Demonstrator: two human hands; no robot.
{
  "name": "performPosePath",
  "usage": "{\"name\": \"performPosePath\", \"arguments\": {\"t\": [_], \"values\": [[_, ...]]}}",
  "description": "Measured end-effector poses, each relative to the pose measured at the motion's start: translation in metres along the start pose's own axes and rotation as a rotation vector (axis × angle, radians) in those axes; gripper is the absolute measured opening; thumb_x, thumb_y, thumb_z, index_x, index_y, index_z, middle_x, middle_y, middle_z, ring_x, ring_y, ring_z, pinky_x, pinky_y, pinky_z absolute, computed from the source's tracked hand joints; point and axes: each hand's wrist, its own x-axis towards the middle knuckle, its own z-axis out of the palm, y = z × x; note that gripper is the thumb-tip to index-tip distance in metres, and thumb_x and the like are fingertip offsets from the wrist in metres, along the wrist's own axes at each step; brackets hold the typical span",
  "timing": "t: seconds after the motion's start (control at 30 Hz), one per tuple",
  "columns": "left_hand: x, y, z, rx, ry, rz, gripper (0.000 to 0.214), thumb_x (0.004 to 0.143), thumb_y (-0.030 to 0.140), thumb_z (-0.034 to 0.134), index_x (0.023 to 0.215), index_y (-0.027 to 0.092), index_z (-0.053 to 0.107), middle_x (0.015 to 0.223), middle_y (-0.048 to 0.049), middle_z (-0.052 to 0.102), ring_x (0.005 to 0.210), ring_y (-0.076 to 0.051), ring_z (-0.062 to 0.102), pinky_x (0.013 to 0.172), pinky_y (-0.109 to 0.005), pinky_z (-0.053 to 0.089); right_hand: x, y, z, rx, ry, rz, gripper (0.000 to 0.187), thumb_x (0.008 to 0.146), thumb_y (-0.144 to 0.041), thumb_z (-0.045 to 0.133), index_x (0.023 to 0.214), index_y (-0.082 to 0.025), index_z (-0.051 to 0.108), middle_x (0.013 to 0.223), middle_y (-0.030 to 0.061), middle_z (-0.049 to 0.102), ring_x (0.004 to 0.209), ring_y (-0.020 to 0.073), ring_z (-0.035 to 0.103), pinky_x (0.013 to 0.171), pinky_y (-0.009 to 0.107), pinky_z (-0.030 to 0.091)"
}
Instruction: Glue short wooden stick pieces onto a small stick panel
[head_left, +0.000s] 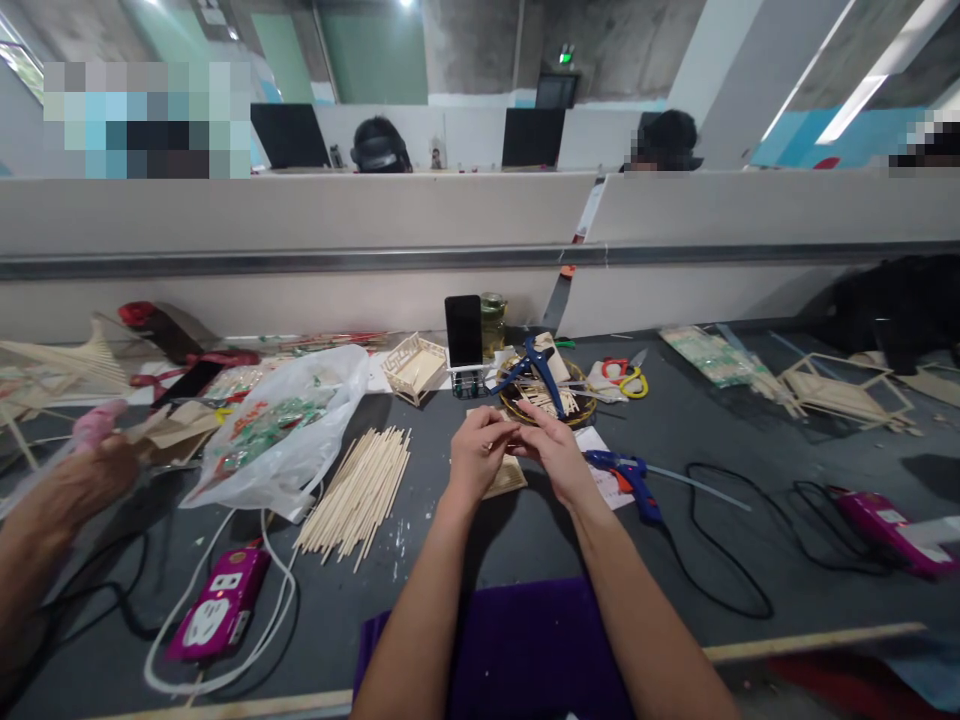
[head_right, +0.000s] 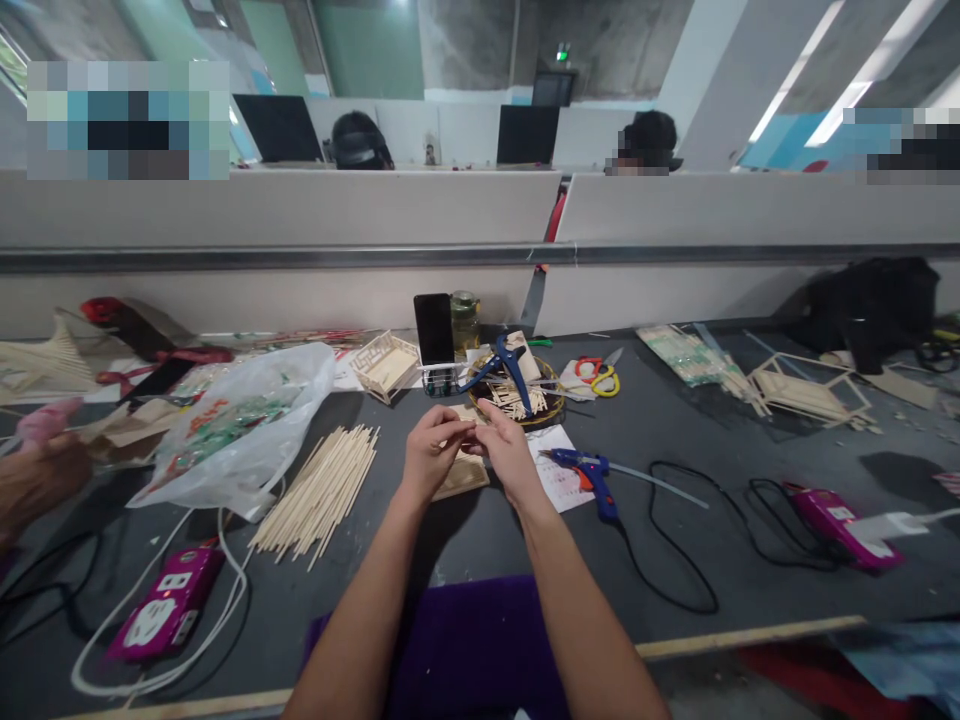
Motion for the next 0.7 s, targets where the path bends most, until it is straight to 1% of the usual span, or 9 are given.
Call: {"name": "performPosePath", "arguments": {"t": [0.1,0.17,0.27,0.33,0.4,0.47,0.53,0.6,0.7], "values": [[0.002,0.004,-0.003,-0.039,-0.030,-0.013,0.015,0.083,0.019,0.057,0.083,0.021,0.072,0.076,-0.0037,0.059,0.074,-0.014,0.055,0.067,-0.025,0.042,0.000,-0.002,-0.002,-0.049,-0.050,-0.010,0.070,0.069,-0.021,0.061,0.136,-0.019,0.044,0.083,0.0003,0.073,0.081,0.0165,0.067,0.080,0.033,0.054],[0.003,0.008,-0.004,-0.107,0.028,-0.096,0.013,0.081,0.021,0.059,0.077,0.020,0.072,0.074,-0.0033,0.059,0.072,-0.014,0.054,0.066,-0.025,0.042,-0.002,-0.004,-0.003,-0.035,-0.082,0.002,0.071,0.069,-0.020,0.059,0.137,-0.018,0.041,0.086,0.0015,0.074,0.084,0.0168,0.068,0.081,0.033,0.053],[0.006,0.005,-0.006,-0.335,0.189,-0.384,0.015,0.077,0.027,0.064,0.067,0.018,0.069,0.067,-0.0010,0.055,0.062,-0.011,0.050,0.056,-0.023,0.038,-0.005,-0.009,-0.004,0.029,-0.075,-0.013,0.060,0.071,-0.021,0.060,0.130,-0.018,0.047,0.089,0.0048,0.074,0.085,0.0184,0.069,0.080,0.034,0.054],[0.007,-0.002,-0.008,-0.544,0.284,-0.616,0.018,0.071,0.034,0.069,0.065,0.016,0.068,0.061,0.0009,0.053,0.053,-0.008,0.044,0.049,-0.021,0.033,-0.007,-0.012,-0.005,0.085,-0.004,-0.084,0.049,0.072,-0.024,0.062,0.120,-0.017,0.053,0.091,0.0068,0.074,0.084,0.0193,0.069,0.075,0.033,0.054],[0.007,-0.010,-0.010,-0.736,0.350,-0.811,0.024,0.061,0.038,0.074,0.067,0.015,0.069,0.058,0.0016,0.054,0.048,-0.006,0.039,0.046,-0.020,0.030,-0.007,-0.015,-0.006,0.153,0.084,-0.167,0.039,0.072,-0.026,0.065,0.110,-0.018,0.057,0.092,0.0071,0.073,0.081,0.0182,0.069,0.070,0.030,0.055],[0.007,-0.016,-0.012,-0.856,0.377,-0.931,0.031,0.051,0.038,0.079,0.069,0.014,0.070,0.057,0.0011,0.056,0.047,-0.006,0.040,0.045,-0.019,0.030,-0.007,-0.018,-0.005,0.219,0.134,-0.207,0.033,0.072,-0.026,0.067,0.103,-0.018,0.059,0.091,0.0064,0.073,0.077,0.0162,0.069,0.066,0.028,0.055],[0.008,-0.017,-0.014,-0.903,0.364,-0.976,0.033,0.047,0.036,0.081,0.069,0.013,0.071,0.057,0.0009,0.057,0.048,-0.006,0.042,0.045,-0.019,0.031,-0.006,-0.020,-0.004,0.265,0.132,-0.189,0.031,0.071,-0.026,0.068,0.101,-0.018,0.060,0.090,0.0057,0.073,0.076,0.0153,0.068,0.064,0.027,0.056],[0.008,-0.013,-0.014,-0.914,0.326,-0.975,0.032,0.048,0.035,0.082,0.070,0.013,0.072,0.055,0.0015,0.056,0.047,-0.005,0.041,0.045,-0.018,0.031,-0.005,-0.021,-0.002,0.278,0.110,-0.159,0.031,0.071,-0.026,0.069,0.099,-0.019,0.060,0.092,0.0053,0.072,0.077,0.0157,0.067,0.063,0.027,0.056],[0.009,-0.006,-0.014,-0.942,0.258,-0.971,0.030,0.050,0.033,0.082,0.070,0.013,0.073,0.055,0.0014,0.056,0.047,-0.004,0.040,0.046,-0.018,0.032,-0.004,-0.017,0.001,0.217,0.096,-0.172,0.032,0.071,-0.030,0.069,0.101,-0.021,0.061,0.098,0.0048,0.069,0.076,0.0147,0.064,0.057,0.025,0.054]]}}
